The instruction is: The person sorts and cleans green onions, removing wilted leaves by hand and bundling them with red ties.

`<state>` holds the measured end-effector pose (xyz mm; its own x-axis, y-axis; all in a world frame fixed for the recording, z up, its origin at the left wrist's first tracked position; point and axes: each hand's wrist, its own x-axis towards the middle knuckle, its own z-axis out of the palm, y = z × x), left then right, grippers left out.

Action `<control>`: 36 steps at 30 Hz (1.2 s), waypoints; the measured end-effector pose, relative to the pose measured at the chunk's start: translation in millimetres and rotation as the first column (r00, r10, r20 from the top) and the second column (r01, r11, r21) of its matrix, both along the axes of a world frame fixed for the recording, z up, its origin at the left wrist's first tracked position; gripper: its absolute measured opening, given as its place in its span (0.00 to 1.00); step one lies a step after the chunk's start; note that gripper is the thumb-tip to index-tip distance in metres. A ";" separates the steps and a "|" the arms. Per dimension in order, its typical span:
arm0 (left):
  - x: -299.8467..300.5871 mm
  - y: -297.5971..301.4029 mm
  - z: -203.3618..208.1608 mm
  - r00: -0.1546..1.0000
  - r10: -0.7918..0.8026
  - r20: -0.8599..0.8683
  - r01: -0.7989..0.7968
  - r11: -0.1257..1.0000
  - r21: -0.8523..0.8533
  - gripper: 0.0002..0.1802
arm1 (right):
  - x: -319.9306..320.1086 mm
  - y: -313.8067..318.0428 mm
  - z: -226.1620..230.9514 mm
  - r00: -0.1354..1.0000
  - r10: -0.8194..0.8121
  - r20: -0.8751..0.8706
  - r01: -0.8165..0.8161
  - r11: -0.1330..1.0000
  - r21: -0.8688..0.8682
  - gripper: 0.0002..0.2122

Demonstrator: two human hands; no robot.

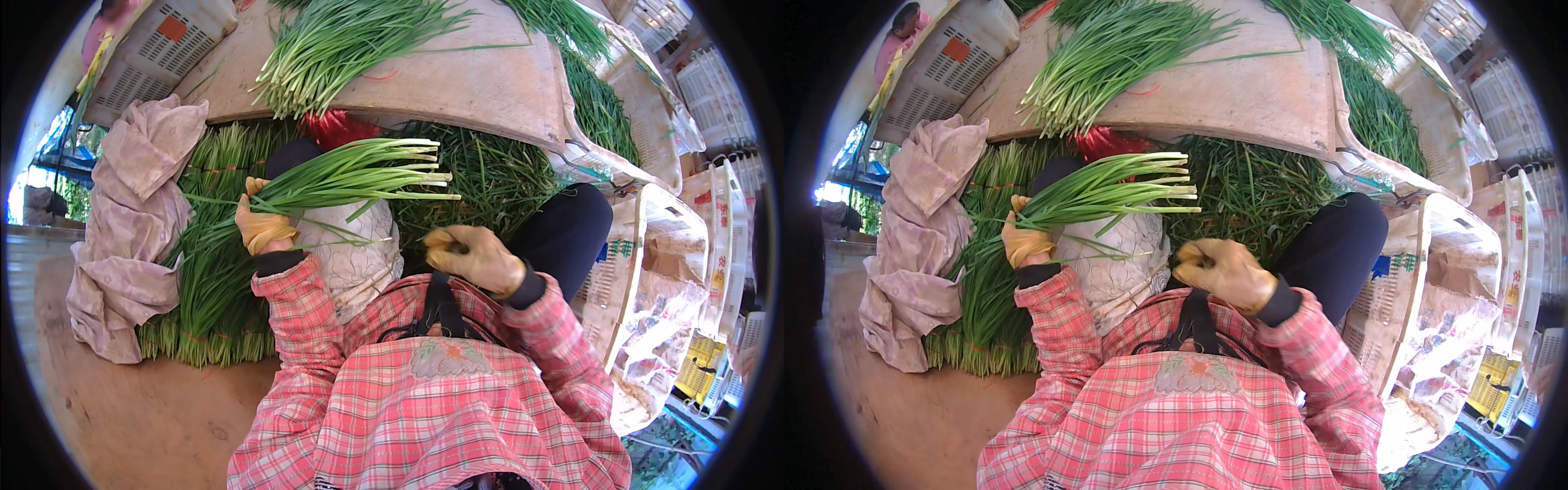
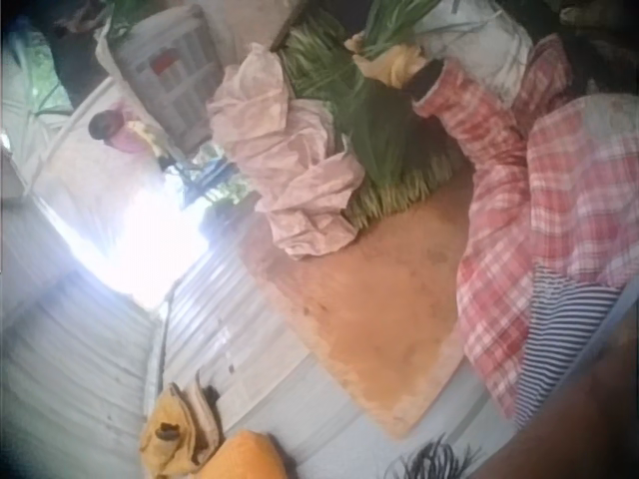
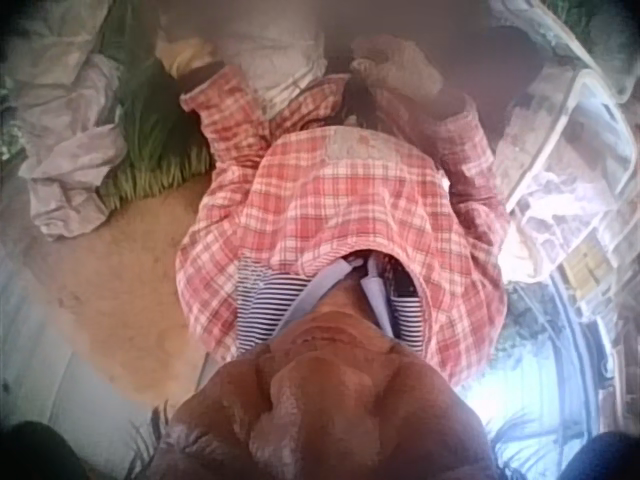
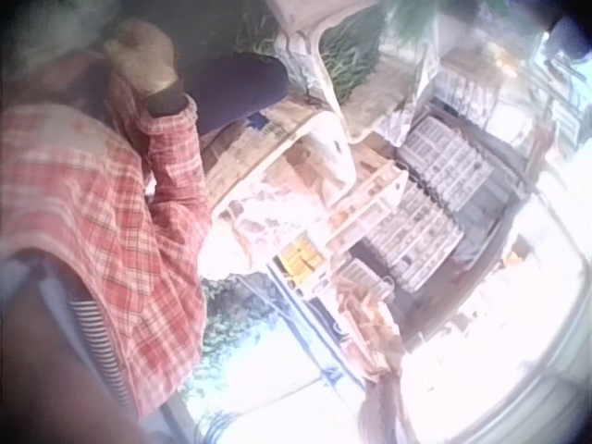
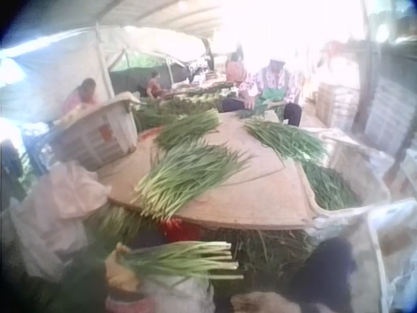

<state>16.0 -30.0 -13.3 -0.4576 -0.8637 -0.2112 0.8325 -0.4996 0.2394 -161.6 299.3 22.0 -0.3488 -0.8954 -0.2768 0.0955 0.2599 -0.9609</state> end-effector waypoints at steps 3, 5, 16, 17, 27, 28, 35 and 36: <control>-7.3 12.4 7.8 0.998 -0.019 0.058 0.019 1.000 -0.010 0.16 | 9.7 -50.1 17.3 0.973 -0.071 0.219 0.087 0.994 -0.064 0.13; -11.6 13.4 8.2 0.995 -0.084 0.045 0.086 0.995 -0.053 0.14 | 22.0 -75.2 15.8 0.929 -0.142 0.341 0.210 0.963 -0.170 0.11; 22.9 -14.5 -3.7 0.994 0.106 0.038 -0.107 0.994 0.020 0.11 | -35.9 41.0 50.3 0.977 -0.130 -0.167 0.130 0.991 -0.012 0.14; 16.1 -4.4 0.5 0.990 0.108 0.095 -0.107 0.994 -0.013 0.11 | -38.3 43.7 34.8 0.648 -0.034 -0.761 0.179 0.978 0.109 0.15; -5.3 10.6 24.2 0.981 0.092 0.172 -0.076 0.992 -0.098 0.10 | 8.6 -61.1 32.3 0.386 -0.423 -0.820 0.003 0.889 -0.457 0.07; -5.4 12.6 27.8 0.982 0.081 0.172 -0.065 0.993 -0.097 0.10 | 9.2 -61.7 27.4 0.467 -0.472 -0.748 0.049 0.858 -0.511 0.06; 7.2 4.6 19.4 0.992 0.048 0.114 -0.044 0.998 -0.037 0.07 | -13.8 -2.6 9.1 0.626 -0.699 -0.345 0.533 0.707 -0.466 0.03; 7.5 4.3 17.9 0.993 0.056 0.104 -0.050 0.997 -0.055 0.10 | -26.4 15.3 7.6 0.606 -0.675 -0.421 0.554 0.738 -0.386 0.06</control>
